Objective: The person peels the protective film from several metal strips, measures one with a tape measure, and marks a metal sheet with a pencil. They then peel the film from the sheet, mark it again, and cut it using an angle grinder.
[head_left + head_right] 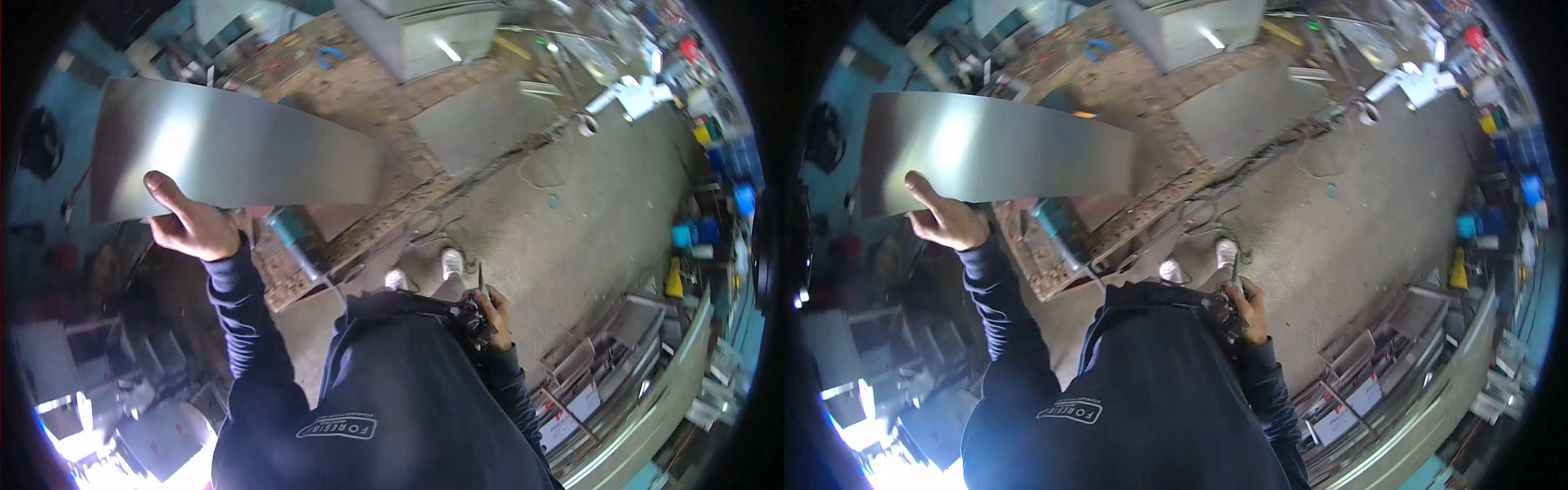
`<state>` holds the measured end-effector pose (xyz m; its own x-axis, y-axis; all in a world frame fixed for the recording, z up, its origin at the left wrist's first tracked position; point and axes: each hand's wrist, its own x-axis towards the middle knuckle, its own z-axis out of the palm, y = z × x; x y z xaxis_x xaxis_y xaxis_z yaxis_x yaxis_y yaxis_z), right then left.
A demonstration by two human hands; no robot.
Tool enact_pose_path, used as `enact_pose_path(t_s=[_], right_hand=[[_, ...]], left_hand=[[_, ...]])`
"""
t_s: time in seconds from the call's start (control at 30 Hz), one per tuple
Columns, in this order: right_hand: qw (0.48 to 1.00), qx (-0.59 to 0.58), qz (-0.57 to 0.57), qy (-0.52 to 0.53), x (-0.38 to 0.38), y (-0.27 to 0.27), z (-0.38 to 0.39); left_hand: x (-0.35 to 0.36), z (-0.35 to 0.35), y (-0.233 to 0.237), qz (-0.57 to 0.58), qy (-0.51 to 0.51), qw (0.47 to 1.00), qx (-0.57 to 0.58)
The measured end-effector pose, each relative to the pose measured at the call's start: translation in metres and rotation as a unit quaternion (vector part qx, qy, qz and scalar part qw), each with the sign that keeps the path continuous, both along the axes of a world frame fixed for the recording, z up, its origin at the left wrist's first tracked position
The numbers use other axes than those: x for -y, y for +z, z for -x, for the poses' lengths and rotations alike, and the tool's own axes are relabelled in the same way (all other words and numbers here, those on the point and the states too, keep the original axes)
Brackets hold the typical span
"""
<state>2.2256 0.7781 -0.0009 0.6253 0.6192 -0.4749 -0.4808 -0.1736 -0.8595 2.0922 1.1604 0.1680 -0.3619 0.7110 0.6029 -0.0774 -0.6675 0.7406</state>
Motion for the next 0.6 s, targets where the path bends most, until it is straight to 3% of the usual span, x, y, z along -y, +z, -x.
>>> enact_pose_path(t_s=[0.07,0.1,0.17,0.2,0.23,0.3,0.4,0.43,0.5,0.53,0.6], right_hand=[[0.997,-0.013,-0.026,-0.068,0.011,-0.005,-0.009],[0.995,0.005,-0.041,-0.09,0.02,-0.014,-0.01],[0.99,0.011,-0.035,-0.134,0.036,-0.016,-0.014],[0.988,0.004,-0.034,-0.148,0.042,-0.017,-0.014],[0.985,-0.019,-0.053,-0.161,0.051,-0.018,-0.016],[0.977,-0.03,-0.056,-0.202,0.067,-0.024,-0.014],[0.958,-0.023,-0.047,-0.281,0.098,-0.041,-0.008],[0.949,-0.045,-0.053,-0.309,0.103,-0.041,-0.007],[0.932,-0.091,-0.062,-0.346,0.114,-0.037,-0.009],[0.927,-0.116,-0.065,-0.352,0.117,-0.034,-0.015],[0.906,-0.103,-0.077,-0.403,0.111,-0.038,-0.027]], left_hand=[[0.018,-0.033,0.007,-0.154,0.12,0.959,-0.204],[0.001,-0.037,-0.032,-0.22,0.148,0.918,-0.295],[-0.005,-0.068,-0.081,-0.297,0.042,0.853,-0.428],[0.005,-0.085,-0.086,-0.306,-0.089,0.823,-0.47],[-0.002,-0.094,-0.131,-0.332,-0.093,0.777,-0.527],[-0.005,-0.111,-0.207,-0.253,-0.167,0.672,-0.676],[0.029,-0.1,-0.25,-0.173,-0.378,0.581,-0.699],[0.045,-0.095,-0.263,-0.24,-0.377,0.633,-0.632],[0.095,-0.104,-0.235,-0.166,-0.48,0.634,-0.582],[0.123,-0.113,-0.214,-0.148,-0.485,0.607,-0.611],[0.179,-0.14,-0.206,-0.007,-0.56,0.6,-0.571]])
